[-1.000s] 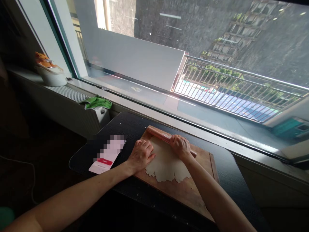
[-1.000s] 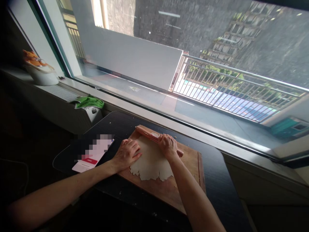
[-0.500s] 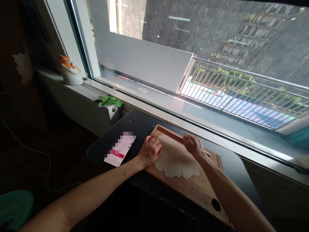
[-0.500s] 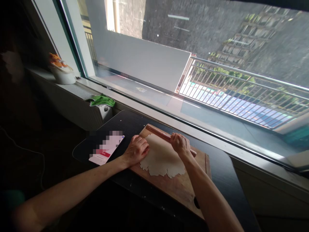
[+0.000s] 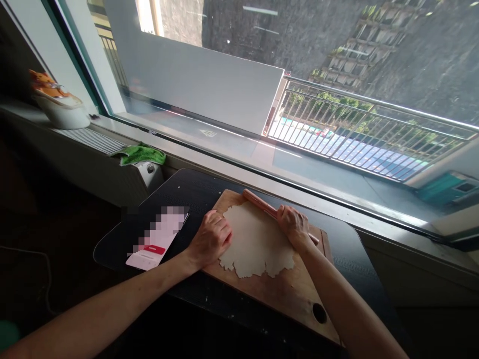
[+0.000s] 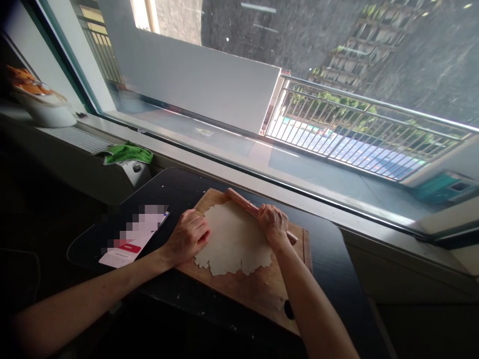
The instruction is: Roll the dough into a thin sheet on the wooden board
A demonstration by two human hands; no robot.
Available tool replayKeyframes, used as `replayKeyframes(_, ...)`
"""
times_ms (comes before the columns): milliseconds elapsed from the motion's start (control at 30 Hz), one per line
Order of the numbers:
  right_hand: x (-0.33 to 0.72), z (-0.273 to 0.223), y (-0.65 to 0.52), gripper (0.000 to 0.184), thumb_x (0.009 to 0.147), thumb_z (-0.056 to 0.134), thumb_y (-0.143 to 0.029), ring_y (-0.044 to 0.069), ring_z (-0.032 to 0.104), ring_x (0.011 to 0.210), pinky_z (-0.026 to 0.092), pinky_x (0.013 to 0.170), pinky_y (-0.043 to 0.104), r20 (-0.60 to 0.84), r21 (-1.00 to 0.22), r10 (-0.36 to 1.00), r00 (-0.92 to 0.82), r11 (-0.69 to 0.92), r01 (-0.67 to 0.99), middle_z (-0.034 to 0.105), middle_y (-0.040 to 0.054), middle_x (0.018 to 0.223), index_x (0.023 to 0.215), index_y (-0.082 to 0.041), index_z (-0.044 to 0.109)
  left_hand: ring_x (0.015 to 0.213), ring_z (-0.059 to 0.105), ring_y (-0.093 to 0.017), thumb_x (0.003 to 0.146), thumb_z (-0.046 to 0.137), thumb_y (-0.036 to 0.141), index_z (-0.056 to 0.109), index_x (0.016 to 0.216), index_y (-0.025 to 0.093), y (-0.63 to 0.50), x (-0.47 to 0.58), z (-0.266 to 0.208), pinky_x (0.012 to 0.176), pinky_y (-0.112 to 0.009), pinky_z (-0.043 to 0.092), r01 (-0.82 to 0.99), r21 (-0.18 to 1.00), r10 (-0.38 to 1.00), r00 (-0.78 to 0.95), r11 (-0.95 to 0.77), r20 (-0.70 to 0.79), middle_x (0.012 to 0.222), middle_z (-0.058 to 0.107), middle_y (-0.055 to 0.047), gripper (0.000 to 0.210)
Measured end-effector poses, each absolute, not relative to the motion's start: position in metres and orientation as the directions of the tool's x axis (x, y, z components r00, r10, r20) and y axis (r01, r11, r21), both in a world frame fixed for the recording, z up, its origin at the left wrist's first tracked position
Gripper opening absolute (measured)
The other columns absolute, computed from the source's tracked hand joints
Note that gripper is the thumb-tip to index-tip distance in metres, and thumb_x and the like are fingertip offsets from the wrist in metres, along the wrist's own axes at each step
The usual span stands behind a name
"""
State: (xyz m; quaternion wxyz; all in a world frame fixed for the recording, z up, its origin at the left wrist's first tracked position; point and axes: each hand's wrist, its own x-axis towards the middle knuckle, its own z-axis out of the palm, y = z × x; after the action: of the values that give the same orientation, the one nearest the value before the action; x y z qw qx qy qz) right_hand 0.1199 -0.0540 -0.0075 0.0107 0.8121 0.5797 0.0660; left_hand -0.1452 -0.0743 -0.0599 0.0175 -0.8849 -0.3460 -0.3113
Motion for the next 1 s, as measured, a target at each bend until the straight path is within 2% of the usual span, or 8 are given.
replayKeyframes(133, 0.120, -0.002, -0.037, 0.054, 0.103, 0.026, -0.034, 0.023, 0.071, 0.091, 0.047, 0.075, 0.030, 0.062, 0.081, 0.927, 0.370, -0.375, 0.924, 0.076, 0.0153, 0.100, 0.101, -0.015, 0.076, 0.086, 0.057, -0.020, 0.090, 0.055, 0.017, 0.061, 0.076, 0.020, -0.074, -0.145, -0.059, 0.109, -0.049, 0.034, 0.626, 0.196, 0.608, 0.555, -0.755, 0.568, 0.080, 0.063, -0.002, 0.016)
replayKeyframes(233, 0.115, 0.005, -0.044, 0.058, 0.102, 0.024, -0.036, 0.023, 0.072, 0.086, 0.046, 0.073, 0.030, 0.030, 0.070, 0.928, 0.371, -0.372, 0.926, 0.077, 0.0142, 0.097, 0.095, -0.016, 0.077, 0.083, 0.058, -0.019, 0.090, 0.054, 0.016, 0.061, 0.075, 0.020, -0.077, -0.147, -0.056, 0.109, -0.049, 0.035, 0.623, 0.202, 0.606, 0.548, -0.756, 0.577, 0.079, 0.064, -0.002, 0.018)
replayKeyframes(400, 0.092, 0.006, -0.081, 0.051, 0.102, 0.029, -0.034, 0.019, 0.070, 0.081, 0.044, 0.070, 0.027, 0.028, 0.066, 0.992, 0.121, -0.122, 0.990, 0.077, 0.0101, 0.093, 0.091, -0.018, 0.075, 0.078, 0.058, -0.018, 0.093, 0.051, 0.019, 0.061, 0.070, 0.020, -0.083, -0.150, -0.051, 0.108, -0.047, 0.037, 0.555, 0.192, 0.543, 0.582, -0.809, 0.606, 0.074, 0.063, -0.001, 0.025)
replayKeyframes(467, 0.083, 0.003, -0.089, 0.047, 0.102, 0.031, -0.033, 0.019, 0.070, 0.083, 0.044, 0.071, 0.026, 0.001, 0.091, 0.998, 0.069, -0.069, 0.994, 0.077, 0.0094, 0.092, 0.091, -0.019, 0.074, 0.077, 0.057, -0.018, 0.093, 0.051, 0.020, 0.061, 0.068, 0.020, -0.084, -0.150, -0.051, 0.106, -0.045, 0.039, 0.534, 0.183, 0.521, 0.597, -0.826, 0.610, 0.072, 0.062, -0.001, 0.027)
replayKeyframes(833, 0.060, 0.002, -0.015, 0.052, 0.103, 0.026, -0.034, 0.021, 0.072, 0.095, 0.048, 0.078, 0.029, 0.057, 0.112, 0.982, 0.178, -0.183, 0.977, 0.077, 0.0115, 0.103, 0.102, -0.018, 0.075, 0.072, 0.056, -0.018, 0.092, 0.051, 0.019, 0.059, 0.067, 0.020, -0.081, -0.148, -0.055, 0.099, -0.044, 0.045, 0.546, 0.132, 0.483, 0.572, -0.828, 0.663, 0.068, 0.057, -0.001, 0.026)
replayKeyframes(1000, 0.066, -0.006, -0.052, 0.049, 0.103, 0.028, -0.033, 0.020, 0.072, 0.087, 0.045, 0.073, 0.028, 0.027, 0.126, 0.998, 0.054, -0.057, 0.990, 0.078, 0.0090, 0.096, 0.093, -0.020, 0.074, 0.072, 0.056, -0.017, 0.091, 0.052, 0.019, 0.059, 0.066, 0.019, -0.081, -0.148, -0.057, 0.101, -0.043, 0.044, 0.549, 0.123, 0.474, 0.563, -0.827, 0.677, 0.068, 0.058, -0.001, 0.026)
